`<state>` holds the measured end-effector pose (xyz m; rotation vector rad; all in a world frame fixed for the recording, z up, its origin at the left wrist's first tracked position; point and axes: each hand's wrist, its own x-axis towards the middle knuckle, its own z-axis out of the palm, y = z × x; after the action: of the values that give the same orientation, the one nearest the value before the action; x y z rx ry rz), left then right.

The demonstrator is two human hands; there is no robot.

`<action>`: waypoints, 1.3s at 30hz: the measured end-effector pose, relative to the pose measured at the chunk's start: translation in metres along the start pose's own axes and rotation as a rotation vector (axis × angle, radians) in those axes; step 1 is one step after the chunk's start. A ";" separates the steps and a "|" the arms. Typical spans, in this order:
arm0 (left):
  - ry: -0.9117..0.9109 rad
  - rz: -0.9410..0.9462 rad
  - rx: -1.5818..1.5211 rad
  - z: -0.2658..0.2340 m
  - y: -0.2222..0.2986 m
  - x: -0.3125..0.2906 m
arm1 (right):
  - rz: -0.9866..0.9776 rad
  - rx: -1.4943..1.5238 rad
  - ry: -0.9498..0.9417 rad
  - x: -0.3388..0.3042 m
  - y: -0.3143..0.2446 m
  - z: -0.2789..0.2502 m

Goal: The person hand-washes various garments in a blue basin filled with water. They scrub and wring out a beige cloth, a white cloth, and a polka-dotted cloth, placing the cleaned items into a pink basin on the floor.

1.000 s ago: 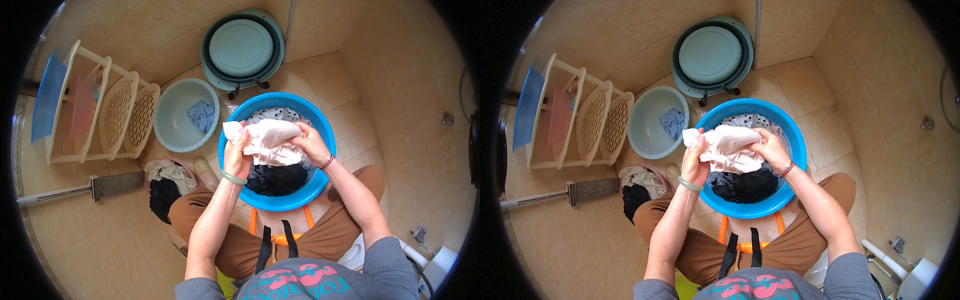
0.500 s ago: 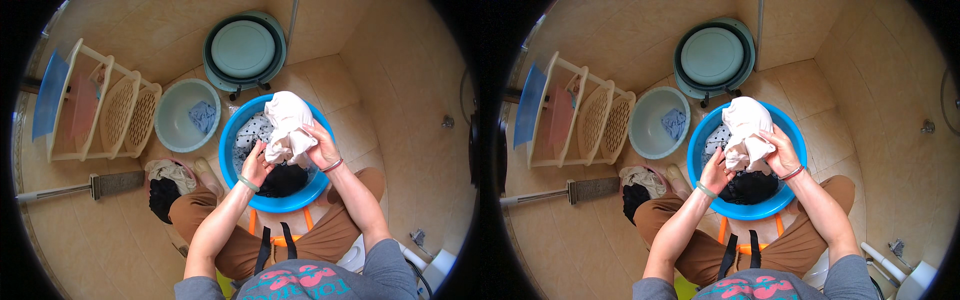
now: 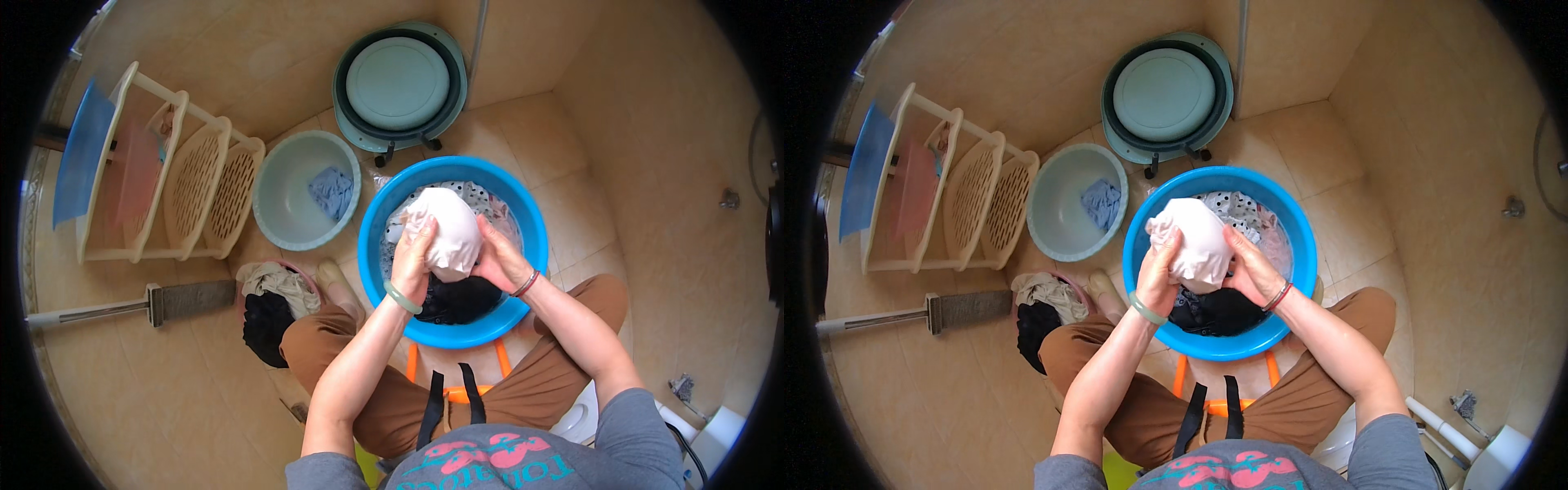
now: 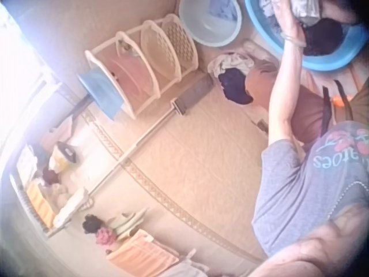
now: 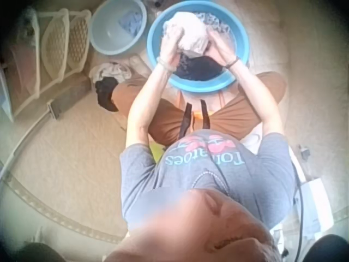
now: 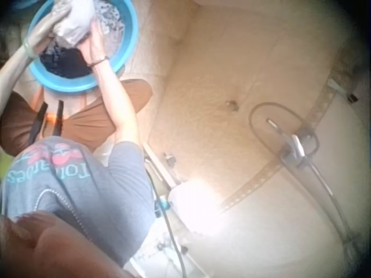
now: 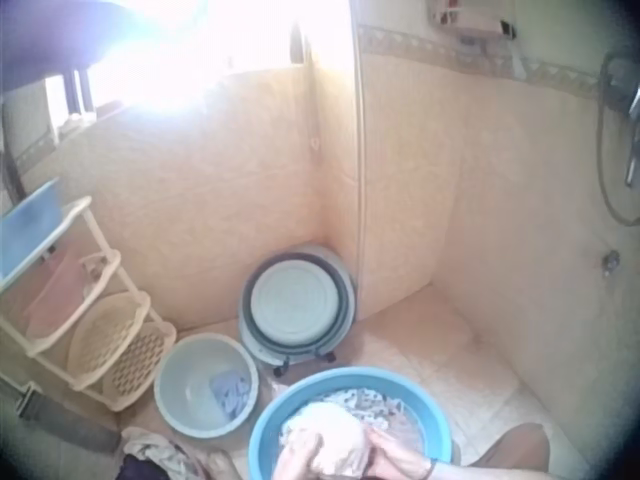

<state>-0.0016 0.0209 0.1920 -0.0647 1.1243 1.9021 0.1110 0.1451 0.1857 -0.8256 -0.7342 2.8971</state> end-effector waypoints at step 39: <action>0.648 0.289 -0.386 -0.468 0.105 -0.178 | 0.457 -0.927 -0.541 0.142 0.354 0.269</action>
<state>-0.1431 -0.4553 0.0685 -0.8207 1.1990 2.4253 -0.1161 -0.2611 0.1564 -0.1806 -2.3070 3.1159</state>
